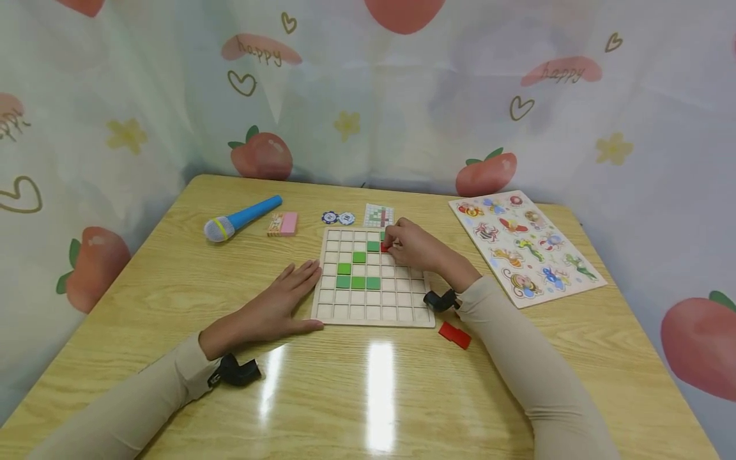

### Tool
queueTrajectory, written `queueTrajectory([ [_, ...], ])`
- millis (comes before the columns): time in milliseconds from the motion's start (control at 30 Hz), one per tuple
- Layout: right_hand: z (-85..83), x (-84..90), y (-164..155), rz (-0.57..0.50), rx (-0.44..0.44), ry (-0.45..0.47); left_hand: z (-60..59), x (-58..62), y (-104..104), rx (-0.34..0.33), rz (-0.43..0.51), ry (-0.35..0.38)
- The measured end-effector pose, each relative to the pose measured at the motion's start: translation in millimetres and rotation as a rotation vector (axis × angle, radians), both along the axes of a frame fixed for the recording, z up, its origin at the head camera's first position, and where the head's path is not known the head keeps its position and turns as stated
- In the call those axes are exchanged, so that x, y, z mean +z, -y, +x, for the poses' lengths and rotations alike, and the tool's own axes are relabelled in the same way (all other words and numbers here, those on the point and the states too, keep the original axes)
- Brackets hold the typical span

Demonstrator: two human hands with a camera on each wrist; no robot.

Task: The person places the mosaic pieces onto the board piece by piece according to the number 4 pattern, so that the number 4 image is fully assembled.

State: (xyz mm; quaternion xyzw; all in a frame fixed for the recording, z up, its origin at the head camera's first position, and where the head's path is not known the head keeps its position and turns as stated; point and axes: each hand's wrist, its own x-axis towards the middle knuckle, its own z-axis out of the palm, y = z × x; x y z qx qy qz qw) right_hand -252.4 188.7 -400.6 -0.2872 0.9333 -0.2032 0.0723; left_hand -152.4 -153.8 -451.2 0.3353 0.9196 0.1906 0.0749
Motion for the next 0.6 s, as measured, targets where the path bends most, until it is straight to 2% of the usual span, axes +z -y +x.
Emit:
queueTrajectory([
  [167,0.3,2.4,-7.1,0.016,0.015,-0.005,-0.9,0.8,-3.7,-0.006,0.014,-0.013],
  [300,15.8,8.0,-18.5,0.031,0.002,-0.026,-1.7,0.2,-5.7,-0.004,0.019,-0.015],
  [433,57.7,11.6,-44.8,-0.019,-0.043,-0.104,-1.6,-0.5,-6.5,-0.005,0.016,-0.004],
  [600,128.3,3.2,-86.0,-0.166,-0.082,-0.249,-0.1,-0.7,-3.4,0.007,0.006,0.001],
])
